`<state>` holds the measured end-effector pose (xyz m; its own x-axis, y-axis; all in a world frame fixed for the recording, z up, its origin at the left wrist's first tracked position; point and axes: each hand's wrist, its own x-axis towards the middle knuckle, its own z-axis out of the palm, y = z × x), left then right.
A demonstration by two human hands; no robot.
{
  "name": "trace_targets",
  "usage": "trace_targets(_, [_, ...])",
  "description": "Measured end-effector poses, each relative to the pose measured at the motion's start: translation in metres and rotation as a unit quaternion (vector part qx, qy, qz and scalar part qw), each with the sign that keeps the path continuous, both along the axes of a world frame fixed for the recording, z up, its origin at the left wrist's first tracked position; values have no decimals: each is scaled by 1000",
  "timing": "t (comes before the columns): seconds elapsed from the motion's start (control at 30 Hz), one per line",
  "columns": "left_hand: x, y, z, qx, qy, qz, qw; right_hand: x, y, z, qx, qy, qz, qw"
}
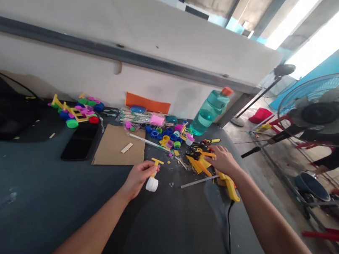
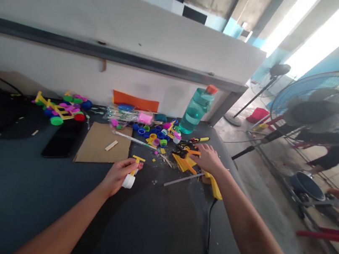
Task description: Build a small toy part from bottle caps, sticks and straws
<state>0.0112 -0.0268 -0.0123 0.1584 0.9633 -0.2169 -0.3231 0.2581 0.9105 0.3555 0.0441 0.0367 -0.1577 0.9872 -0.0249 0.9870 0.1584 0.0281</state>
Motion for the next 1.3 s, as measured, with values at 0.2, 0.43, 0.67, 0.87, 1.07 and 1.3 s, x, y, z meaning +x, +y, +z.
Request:
trace_targets(0.2, [0, -1, 5, -28, -24, 11, 999, 34, 53, -1, -28, -54, 30, 998])
trace_targets(0.43, [1, -2, 9, -45, -71, 25, 996, 42, 86, -12, -82, -85, 49, 992])
trace_targets(0.67, [-1, -2, 7, -24, -64, 21, 997, 48, 72, -4, -76, -92, 20, 993])
trace_targets(0.87, [0, -3, 6, 3, -25, 18, 1000, 69, 39, 12, -60, -74, -32, 995])
trace_targets(1.07, [1, -1, -1, 10, -18, 16, 1000, 26, -36, 35, 70, 93, 7, 993])
trace_targets(1.3, [1, 0, -5, 37, 34, 15, 999, -82, -110, 35, 101, 65, 156, 980])
